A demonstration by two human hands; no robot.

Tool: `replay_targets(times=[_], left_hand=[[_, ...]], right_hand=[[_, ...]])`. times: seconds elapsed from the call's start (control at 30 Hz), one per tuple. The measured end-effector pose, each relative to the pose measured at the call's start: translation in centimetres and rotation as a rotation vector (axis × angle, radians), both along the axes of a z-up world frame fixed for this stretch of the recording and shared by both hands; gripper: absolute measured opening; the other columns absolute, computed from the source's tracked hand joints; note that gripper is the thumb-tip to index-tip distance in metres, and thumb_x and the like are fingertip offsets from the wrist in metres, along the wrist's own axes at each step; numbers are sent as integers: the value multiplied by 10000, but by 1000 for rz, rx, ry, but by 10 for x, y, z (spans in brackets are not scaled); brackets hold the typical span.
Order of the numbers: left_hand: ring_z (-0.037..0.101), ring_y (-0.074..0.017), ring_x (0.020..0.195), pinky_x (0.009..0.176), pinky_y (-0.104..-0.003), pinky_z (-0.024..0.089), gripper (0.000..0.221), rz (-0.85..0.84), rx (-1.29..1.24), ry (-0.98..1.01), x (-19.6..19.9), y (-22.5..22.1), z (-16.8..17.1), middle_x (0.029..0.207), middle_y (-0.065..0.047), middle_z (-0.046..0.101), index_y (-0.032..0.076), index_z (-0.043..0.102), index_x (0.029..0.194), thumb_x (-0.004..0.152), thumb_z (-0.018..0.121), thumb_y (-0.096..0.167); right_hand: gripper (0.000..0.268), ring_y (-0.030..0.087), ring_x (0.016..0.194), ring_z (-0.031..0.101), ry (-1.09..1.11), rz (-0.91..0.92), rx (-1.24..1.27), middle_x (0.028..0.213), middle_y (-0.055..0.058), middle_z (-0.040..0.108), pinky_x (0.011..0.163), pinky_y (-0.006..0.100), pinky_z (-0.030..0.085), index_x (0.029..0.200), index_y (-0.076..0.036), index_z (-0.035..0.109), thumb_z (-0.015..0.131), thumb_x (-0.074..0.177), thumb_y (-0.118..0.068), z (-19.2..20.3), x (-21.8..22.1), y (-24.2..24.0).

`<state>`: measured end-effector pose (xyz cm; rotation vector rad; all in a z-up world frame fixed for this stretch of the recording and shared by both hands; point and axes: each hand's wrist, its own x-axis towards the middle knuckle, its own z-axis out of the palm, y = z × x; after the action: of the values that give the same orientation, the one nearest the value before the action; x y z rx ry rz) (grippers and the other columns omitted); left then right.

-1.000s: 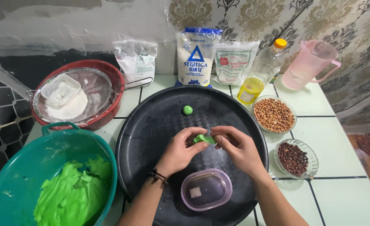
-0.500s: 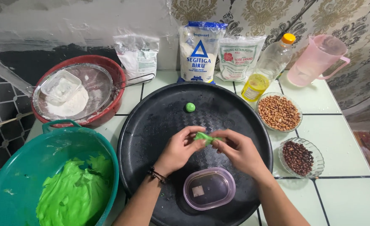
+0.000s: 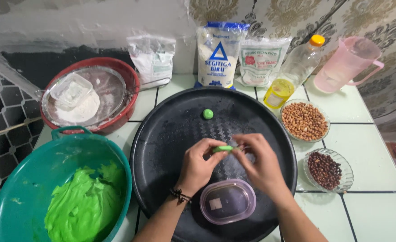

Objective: Rolling small pieces of green dough into balls and placing them on a tray

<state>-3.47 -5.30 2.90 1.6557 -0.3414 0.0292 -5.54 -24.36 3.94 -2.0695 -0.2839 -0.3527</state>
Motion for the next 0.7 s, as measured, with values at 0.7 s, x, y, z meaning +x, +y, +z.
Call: replay_targets(times=[0.7], left_hand=[[722,-248,1040,774,-292,588,271,-110,-539,649,18,22,-21,1161,-159,693,7,623,1248,983,593,57]], right_hand=[[641,389,1288,576,46,478,-887,1419,266,570,924,485,540,1357,27,584,468,1077,-537,-89,-79,-8]])
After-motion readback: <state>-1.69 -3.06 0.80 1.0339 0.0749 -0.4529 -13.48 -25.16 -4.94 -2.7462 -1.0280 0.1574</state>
